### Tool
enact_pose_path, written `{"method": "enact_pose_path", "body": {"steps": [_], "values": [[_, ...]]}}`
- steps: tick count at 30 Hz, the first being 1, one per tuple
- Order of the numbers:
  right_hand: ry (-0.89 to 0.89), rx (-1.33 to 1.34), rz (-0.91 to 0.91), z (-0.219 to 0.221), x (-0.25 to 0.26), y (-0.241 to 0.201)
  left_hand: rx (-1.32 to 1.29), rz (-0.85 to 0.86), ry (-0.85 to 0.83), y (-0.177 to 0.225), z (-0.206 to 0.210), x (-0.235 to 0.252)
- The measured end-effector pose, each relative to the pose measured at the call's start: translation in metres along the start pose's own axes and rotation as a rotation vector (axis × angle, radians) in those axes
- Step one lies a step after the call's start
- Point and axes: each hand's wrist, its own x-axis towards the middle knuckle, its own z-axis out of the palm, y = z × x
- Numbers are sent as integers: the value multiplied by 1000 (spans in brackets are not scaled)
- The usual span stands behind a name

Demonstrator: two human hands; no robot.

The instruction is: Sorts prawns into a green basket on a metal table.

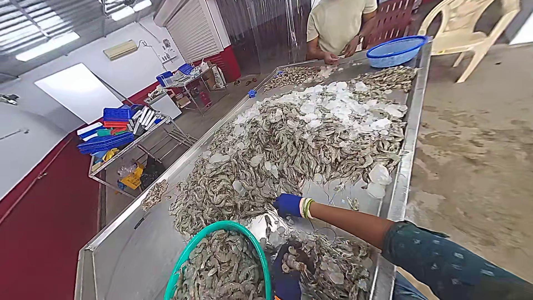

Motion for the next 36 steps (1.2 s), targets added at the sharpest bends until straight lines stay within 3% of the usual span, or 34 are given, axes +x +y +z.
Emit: {"method": "enact_pose_path", "body": {"steps": [3, 5, 7, 11, 14, 17, 21, 25, 28, 32, 34, 36], "values": [[63, 3, 107, 4, -18, 19, 56, 18, -4, 3, -14, -7], [5, -92, 167, 10, -46, 12, 289, 48, 122, -2, -15, -9], [-67, -130, 308, 14, -70, -5, 449, -37, 223, 2, -4, -5], [-42, -40, 523, 11, -90, -23, 437, -127, 262, 21, 25, -2], [5, -7, 437, 2, -85, -18, 349, -108, 260, 6, 24, 3], [-83, -44, 378, 18, -78, -25, 262, -174, 259, 0, 23, 2], [-113, 122, 537, 27, -105, -59, 505, -196, 245, 4, 17, -2], [-33, 188, 395, 15, -136, -113, 704, -182, 174, -3, 27, 5], [-28, 215, 446, 9, -142, -133, 723, -313, 174, 3, 41, 8], [-41, 77, 378, 22, -147, -127, 913, -479, -17, 13, 39, 8], [36, 20, 368, 29, -151, -114, 879, -521, -96, 30, 44, 4], [-20, 50, 444, 21, -161, -94, 814, -487, -125, 32, 41, 2]]}}
